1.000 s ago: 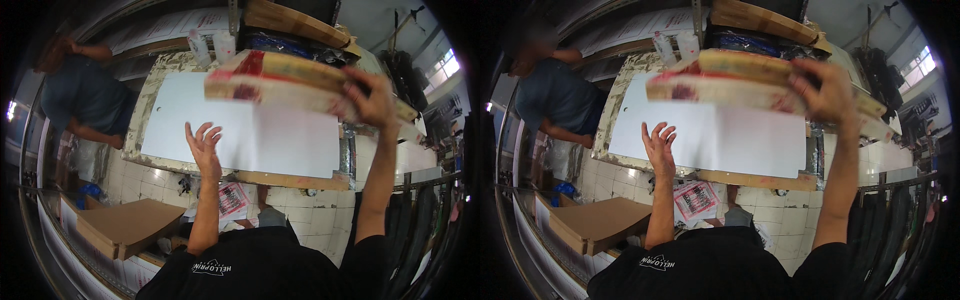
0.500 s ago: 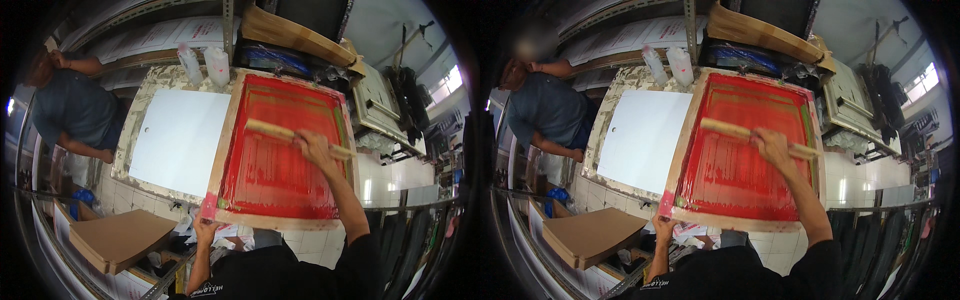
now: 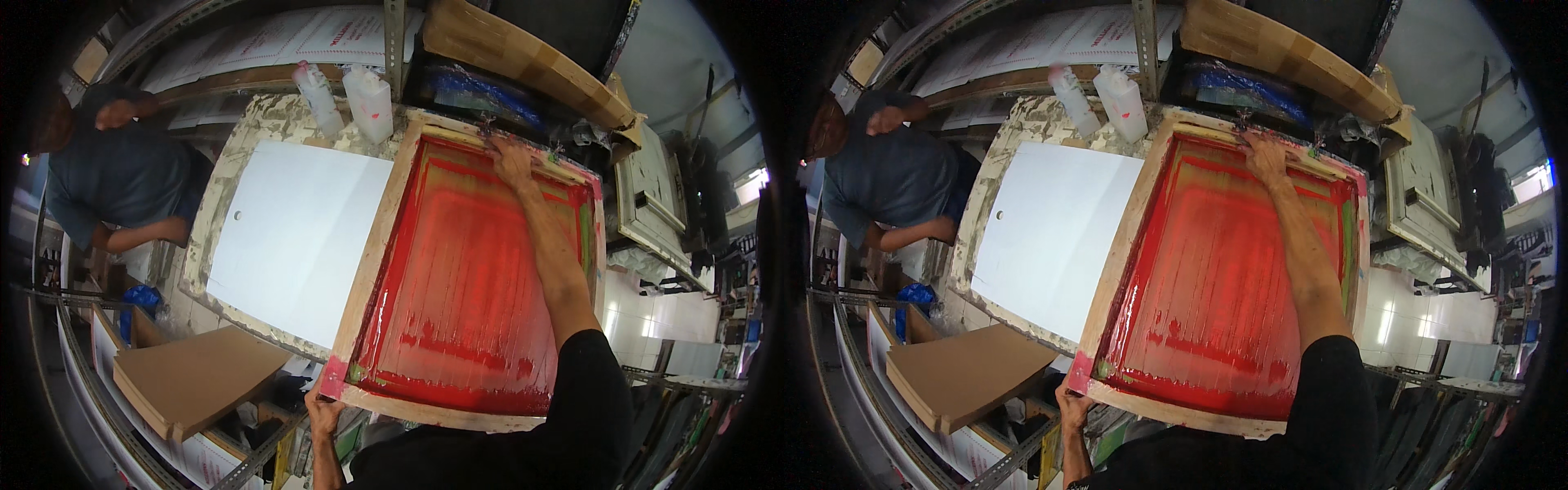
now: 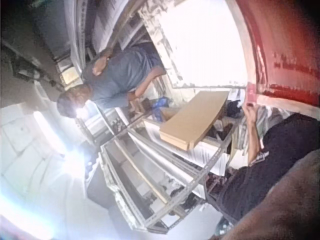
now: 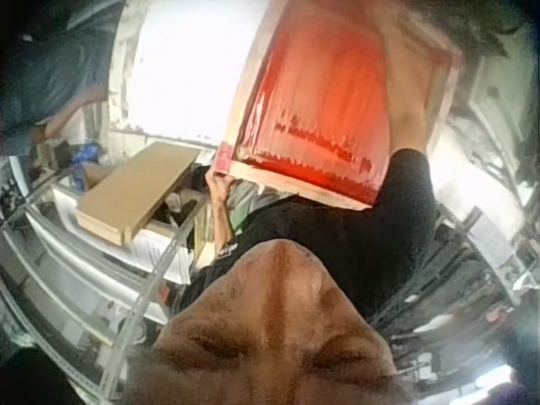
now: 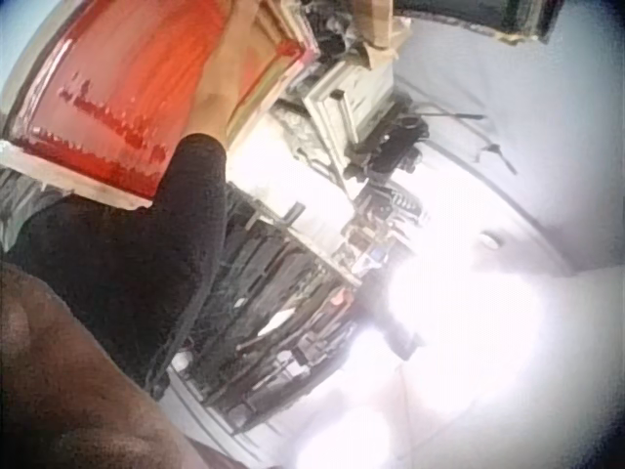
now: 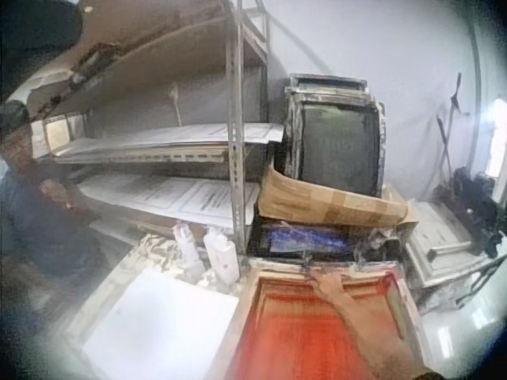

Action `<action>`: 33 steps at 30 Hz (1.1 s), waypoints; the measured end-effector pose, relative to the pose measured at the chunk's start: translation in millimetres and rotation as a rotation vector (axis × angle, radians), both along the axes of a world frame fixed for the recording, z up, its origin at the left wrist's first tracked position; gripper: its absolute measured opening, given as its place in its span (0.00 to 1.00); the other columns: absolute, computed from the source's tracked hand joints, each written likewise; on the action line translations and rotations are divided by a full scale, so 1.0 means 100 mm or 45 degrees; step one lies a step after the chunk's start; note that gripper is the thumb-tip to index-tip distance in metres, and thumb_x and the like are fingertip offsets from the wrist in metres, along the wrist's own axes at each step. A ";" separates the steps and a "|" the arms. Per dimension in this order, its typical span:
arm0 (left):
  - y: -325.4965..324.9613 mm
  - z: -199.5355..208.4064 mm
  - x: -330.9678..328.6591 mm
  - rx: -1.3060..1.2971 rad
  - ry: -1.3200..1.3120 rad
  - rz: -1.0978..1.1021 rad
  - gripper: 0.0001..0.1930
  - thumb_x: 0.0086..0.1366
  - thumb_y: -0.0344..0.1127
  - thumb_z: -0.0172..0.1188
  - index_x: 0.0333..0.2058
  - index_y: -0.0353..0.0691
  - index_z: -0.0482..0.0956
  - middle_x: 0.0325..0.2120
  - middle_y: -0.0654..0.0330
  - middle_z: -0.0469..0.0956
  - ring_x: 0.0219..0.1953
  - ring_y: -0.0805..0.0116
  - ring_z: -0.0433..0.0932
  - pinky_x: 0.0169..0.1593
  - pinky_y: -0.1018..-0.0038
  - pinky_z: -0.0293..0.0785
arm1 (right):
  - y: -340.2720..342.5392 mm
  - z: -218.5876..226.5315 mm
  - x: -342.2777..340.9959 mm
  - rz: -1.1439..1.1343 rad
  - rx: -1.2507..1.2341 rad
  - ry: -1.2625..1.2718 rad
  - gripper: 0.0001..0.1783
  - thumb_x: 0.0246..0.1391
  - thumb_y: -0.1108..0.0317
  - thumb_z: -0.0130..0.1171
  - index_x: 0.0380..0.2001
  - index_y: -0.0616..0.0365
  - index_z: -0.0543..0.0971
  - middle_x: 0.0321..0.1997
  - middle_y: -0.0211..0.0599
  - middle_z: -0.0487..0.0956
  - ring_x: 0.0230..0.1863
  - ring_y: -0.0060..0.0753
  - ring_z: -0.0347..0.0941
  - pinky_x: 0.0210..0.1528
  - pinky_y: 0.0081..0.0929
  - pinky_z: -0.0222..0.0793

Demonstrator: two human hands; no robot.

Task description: The person performs screen printing on white sheets using a red ink screen and squeegee. They repeatedly place sheets on a table, pull ink across the screen, lift the screen to reveal printed text, and stack the printed sheets. Another person assists by handling and stacking the printed sheets.

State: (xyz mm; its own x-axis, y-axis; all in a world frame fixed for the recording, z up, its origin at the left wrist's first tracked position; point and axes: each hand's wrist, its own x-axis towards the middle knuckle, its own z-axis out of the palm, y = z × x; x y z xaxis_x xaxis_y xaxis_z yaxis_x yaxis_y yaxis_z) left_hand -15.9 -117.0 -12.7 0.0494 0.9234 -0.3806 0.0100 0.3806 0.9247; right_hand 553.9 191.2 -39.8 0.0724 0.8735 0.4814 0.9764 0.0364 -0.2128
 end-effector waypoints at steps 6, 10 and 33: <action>0.02 0.12 0.03 -0.108 -0.012 -0.019 0.30 0.46 0.22 0.70 0.52 0.31 0.76 0.42 0.64 0.80 0.42 0.73 0.76 0.48 0.74 0.74 | -0.60 0.10 -0.37 -0.003 -0.129 0.043 0.13 0.52 0.63 0.61 0.42 0.49 0.80 0.41 0.42 0.82 0.46 0.51 0.77 0.46 0.48 0.72; 0.04 -0.09 -0.03 0.051 0.031 -0.103 0.26 0.44 0.20 0.68 0.47 0.32 0.78 0.38 0.64 0.80 0.41 0.71 0.78 0.47 0.73 0.75 | -1.53 0.15 -0.99 -0.021 -0.038 -0.036 0.13 0.50 0.66 0.61 0.41 0.49 0.79 0.37 0.42 0.82 0.42 0.55 0.77 0.45 0.50 0.73; -0.01 -0.85 -0.09 0.729 0.322 -0.168 0.35 0.37 0.25 0.77 0.50 0.37 0.79 0.44 0.57 0.69 0.49 0.60 0.69 0.54 0.70 0.66 | -3.92 0.42 -2.42 0.119 -0.788 0.717 0.30 0.53 0.62 0.63 0.61 0.43 0.74 0.48 0.44 0.82 0.50 0.46 0.78 0.53 0.42 0.70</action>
State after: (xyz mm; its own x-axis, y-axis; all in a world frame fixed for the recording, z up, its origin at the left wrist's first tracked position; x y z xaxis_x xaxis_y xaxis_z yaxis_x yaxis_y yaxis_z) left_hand -25.0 -118.3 -98.0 0.1496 0.9763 0.1566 0.2672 -0.1924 0.9442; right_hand 312.1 -201.0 2.4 0.0726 0.9822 -0.1730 0.7172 -0.1720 -0.6753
